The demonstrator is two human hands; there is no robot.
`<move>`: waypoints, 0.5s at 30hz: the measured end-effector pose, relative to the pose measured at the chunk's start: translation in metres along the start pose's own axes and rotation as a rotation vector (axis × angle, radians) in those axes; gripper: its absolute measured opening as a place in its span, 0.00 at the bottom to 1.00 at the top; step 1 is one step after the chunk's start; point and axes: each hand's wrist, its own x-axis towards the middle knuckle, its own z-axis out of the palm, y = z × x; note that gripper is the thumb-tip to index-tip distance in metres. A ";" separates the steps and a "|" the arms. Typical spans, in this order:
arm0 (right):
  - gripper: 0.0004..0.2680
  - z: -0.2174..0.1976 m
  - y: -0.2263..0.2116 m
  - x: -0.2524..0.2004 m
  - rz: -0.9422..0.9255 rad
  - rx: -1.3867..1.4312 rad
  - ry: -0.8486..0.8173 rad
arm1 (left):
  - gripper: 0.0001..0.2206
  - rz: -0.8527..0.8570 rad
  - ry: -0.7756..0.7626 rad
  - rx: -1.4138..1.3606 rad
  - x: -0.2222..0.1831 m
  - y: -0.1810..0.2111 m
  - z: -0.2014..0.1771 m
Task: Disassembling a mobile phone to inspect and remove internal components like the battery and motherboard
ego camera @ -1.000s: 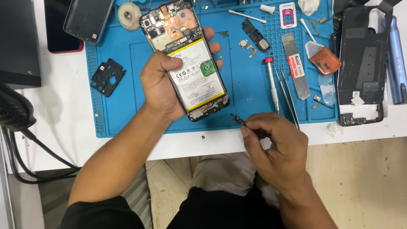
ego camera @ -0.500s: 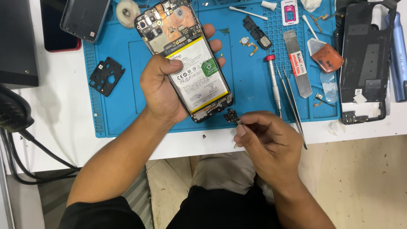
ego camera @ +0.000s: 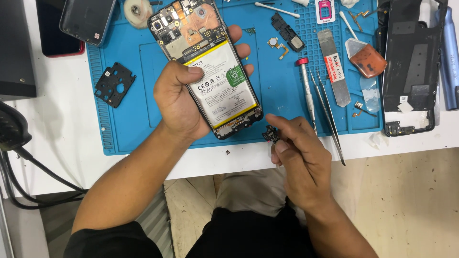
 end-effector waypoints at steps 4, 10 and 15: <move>0.14 0.001 0.001 0.000 -0.004 0.003 -0.007 | 0.34 -0.006 -0.016 -0.018 -0.001 0.000 -0.001; 0.12 0.002 0.001 0.000 -0.001 -0.057 0.015 | 0.34 -0.005 -0.004 -0.017 -0.001 -0.001 0.000; 0.12 0.005 0.003 0.000 0.019 -0.051 0.057 | 0.34 0.003 -0.003 -0.008 -0.003 -0.002 0.000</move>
